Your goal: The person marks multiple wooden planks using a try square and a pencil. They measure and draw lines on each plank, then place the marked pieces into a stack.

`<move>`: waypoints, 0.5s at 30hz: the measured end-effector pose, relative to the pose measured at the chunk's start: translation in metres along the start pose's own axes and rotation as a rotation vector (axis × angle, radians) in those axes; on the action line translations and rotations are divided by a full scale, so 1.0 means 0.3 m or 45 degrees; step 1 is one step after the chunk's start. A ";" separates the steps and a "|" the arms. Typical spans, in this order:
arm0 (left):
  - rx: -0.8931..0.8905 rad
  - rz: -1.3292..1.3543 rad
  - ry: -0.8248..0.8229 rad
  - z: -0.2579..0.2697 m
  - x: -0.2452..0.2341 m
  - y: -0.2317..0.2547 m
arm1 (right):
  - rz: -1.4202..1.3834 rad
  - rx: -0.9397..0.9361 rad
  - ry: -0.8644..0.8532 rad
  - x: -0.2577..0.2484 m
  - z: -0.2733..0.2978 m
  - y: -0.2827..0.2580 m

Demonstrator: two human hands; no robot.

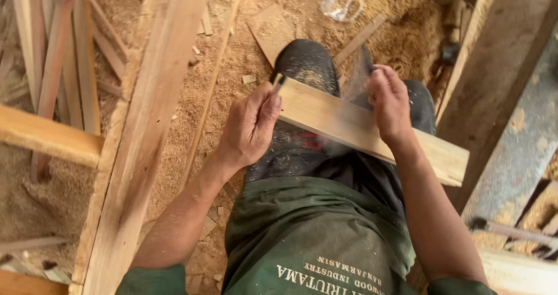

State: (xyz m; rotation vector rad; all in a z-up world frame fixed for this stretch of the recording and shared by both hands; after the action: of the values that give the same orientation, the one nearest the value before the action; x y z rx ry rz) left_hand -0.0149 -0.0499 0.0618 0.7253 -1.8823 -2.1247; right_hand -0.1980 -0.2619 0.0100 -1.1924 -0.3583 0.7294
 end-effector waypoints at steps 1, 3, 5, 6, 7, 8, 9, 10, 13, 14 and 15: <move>0.009 -0.007 -0.036 -0.011 0.041 0.015 | -0.224 0.038 -0.041 -0.018 0.033 0.008; 0.061 -0.015 -0.134 -0.050 0.155 0.071 | -0.674 0.066 -0.092 -0.045 0.124 0.009; 0.218 -0.191 -0.207 -0.071 0.290 0.165 | -0.820 0.019 -0.042 -0.033 0.208 0.023; 0.303 -0.274 -0.245 -0.073 0.354 0.214 | -0.932 0.019 -0.029 -0.007 0.245 0.040; 0.323 -0.311 -0.282 -0.085 0.410 0.248 | -1.045 0.013 -0.019 0.019 0.273 0.056; 0.338 -0.355 -0.312 -0.092 0.457 0.276 | -1.080 0.061 0.091 0.032 0.298 0.089; 0.354 -0.399 -0.341 -0.101 0.503 0.299 | -1.117 0.108 0.200 0.035 0.319 0.118; 0.389 -0.367 -0.327 -0.110 0.531 0.322 | -1.163 0.055 0.291 0.029 0.335 0.128; 0.331 -0.274 -0.399 -0.158 0.599 0.309 | -1.323 0.003 0.516 0.018 0.363 0.163; 0.201 -0.251 -0.497 -0.174 0.634 0.271 | -1.395 0.061 0.558 0.029 0.382 0.179; 0.068 -0.232 -0.593 -0.186 0.667 0.231 | -1.469 0.118 0.600 0.033 0.404 0.190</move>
State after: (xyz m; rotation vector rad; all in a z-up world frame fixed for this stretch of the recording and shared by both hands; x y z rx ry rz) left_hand -0.1703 -0.2029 0.0817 0.4508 -2.1749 -2.5412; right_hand -0.2833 -0.1589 -0.0017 -0.8326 -0.5218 -0.5225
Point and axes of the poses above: each hand's wrist, its own z-axis away from the middle knuckle, its own x-axis out of the palm, y = z × x, the point moved 7 cm from there along -z, towards the middle knuckle, and after that the axes turned 2 degrees about -x, right-handed, at the moved point
